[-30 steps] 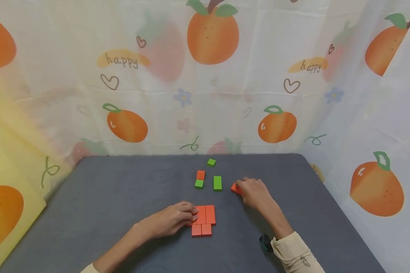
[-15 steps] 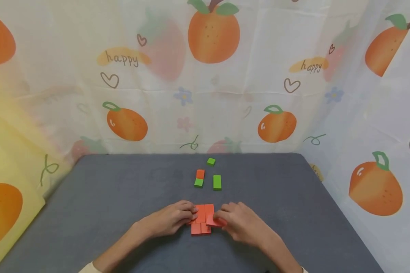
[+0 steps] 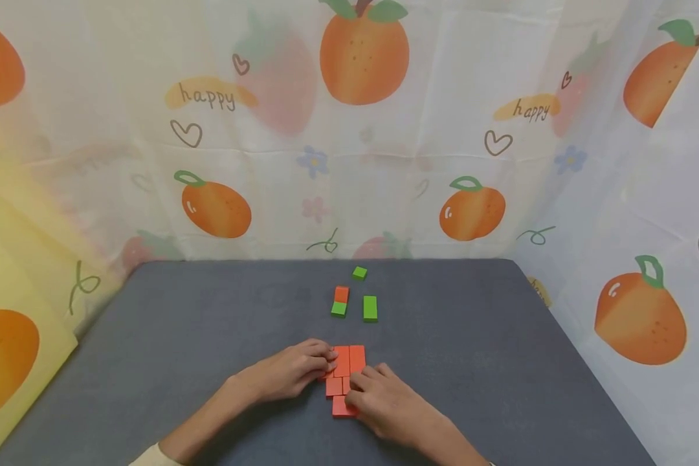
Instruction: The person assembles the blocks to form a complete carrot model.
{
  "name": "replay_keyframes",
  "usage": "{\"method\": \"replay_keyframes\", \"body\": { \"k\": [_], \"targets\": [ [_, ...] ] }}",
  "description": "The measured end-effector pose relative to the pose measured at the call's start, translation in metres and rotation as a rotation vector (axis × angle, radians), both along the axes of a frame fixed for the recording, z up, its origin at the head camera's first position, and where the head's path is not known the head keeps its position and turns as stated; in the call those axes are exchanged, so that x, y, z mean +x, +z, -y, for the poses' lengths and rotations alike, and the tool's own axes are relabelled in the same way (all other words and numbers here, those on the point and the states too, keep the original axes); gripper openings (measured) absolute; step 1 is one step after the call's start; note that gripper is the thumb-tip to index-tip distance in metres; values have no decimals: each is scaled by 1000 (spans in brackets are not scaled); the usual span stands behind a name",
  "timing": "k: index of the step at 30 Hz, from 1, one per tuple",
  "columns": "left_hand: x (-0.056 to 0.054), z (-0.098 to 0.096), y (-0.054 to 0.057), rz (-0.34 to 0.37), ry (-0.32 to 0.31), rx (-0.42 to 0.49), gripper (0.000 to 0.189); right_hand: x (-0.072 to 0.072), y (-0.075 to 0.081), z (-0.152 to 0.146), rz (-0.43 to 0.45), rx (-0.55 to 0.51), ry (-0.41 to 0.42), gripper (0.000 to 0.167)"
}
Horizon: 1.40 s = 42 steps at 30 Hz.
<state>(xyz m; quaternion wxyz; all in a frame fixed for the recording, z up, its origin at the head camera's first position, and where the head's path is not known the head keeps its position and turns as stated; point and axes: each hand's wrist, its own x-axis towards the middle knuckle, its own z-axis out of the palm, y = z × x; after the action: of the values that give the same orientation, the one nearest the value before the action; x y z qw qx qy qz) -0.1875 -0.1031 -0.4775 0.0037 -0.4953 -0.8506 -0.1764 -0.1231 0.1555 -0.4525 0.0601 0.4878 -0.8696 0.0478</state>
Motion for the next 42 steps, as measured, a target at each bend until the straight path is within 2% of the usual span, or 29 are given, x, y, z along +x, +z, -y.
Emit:
{"method": "replay_keyframes", "body": {
  "k": [7,14,16,24,34,39,42],
  "targets": [
    [-1,0,0,12,12,-9,23,-4,-5,9,4,-29,22,10],
    [-2,0,-1,11,5,8,23,-6,-1,16,117,26,-11,8],
    [-2,0,-1,4,0,11,23,-6,-1,17,125,41,-21,8],
    [-1,1,-2,0,-8,22,21,-6,-1,18,117,25,0,7],
    [-1,0,-5,-11,-1,12,22,-5,-3,16,48,13,27,10],
    [-1,1,-5,-27,-11,28,20,-13,2,12,65,9,8,12],
    [-1,2,-5,-30,-10,30,18,-26,10,8,20,-27,-5,12]
  ]
}}
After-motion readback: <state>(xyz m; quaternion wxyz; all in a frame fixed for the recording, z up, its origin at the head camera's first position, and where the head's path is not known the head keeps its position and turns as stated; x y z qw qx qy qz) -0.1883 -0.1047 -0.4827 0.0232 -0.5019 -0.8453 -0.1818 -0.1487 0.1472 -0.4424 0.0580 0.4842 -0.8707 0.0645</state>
